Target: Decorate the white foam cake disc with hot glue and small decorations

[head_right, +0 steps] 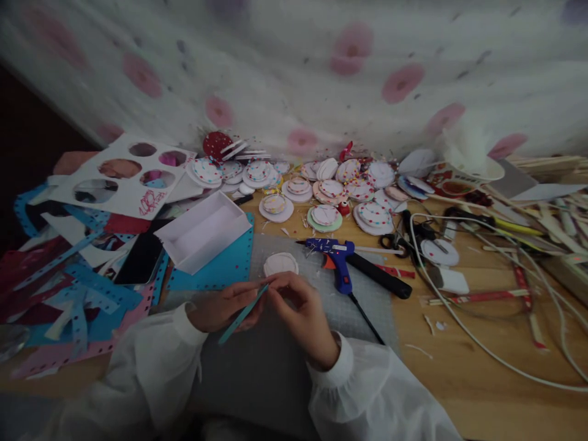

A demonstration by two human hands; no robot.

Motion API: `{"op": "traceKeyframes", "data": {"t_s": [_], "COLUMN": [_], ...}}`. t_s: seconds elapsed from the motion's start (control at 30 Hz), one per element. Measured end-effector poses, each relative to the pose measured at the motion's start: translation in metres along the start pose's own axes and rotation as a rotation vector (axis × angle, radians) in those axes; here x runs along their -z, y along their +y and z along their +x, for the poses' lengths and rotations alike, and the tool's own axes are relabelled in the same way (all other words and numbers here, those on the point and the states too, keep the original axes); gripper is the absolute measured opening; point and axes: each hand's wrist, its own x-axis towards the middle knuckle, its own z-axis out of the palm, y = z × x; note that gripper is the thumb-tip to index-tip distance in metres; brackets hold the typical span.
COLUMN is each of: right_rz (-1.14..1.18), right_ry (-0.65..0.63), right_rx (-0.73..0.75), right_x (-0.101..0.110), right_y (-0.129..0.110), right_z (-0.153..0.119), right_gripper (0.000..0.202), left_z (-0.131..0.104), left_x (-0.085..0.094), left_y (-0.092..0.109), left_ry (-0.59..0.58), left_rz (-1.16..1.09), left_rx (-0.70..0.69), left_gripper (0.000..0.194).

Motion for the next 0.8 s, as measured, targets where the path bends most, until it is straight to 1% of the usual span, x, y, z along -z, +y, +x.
{"op": "traceKeyframes", "data": {"t_s": [0.07,0.23,0.33,0.43,0.57,0.7,0.8], "right_rz": [-0.030,-0.039,-0.037,-0.029,-0.026,-0.031,-0.030], "right_ry": [0.019,0.095,0.139,0.123,0.089,0.093,0.091], "right_rx": [-0.002,-0.077,-0.108,-0.132,-0.145,-0.138,-0.132], "right_x": [0.000,0.001,0.002,0.001,-0.001,-0.001,-0.001], "right_y": [0.001,0.000,-0.001,-0.003,-0.005,-0.004,-0.004], "right_z": [-0.001,0.000,0.001,0.001,0.000,-0.001,-0.001], "right_gripper": [0.011,0.009,0.008,0.010,0.011,0.010,0.010], "left_z": [-0.002,-0.006,-0.008,-0.010,-0.010,-0.008,-0.007], "left_x": [-0.002,-0.006,-0.006,-0.004,-0.003,-0.005,-0.007], "left_y": [0.001,0.008,0.010,0.009,0.009,0.013,0.014], "left_ry": [0.037,0.154,0.175,0.184,0.224,0.246,0.256], "left_rz": [0.074,0.273,0.399,0.548,0.730,0.803,0.832], "left_rx": [-0.016,-0.078,-0.105,-0.137,-0.172,-0.193,-0.216], "left_gripper": [0.038,0.041,0.041,0.038,0.034,0.028,0.027]}}
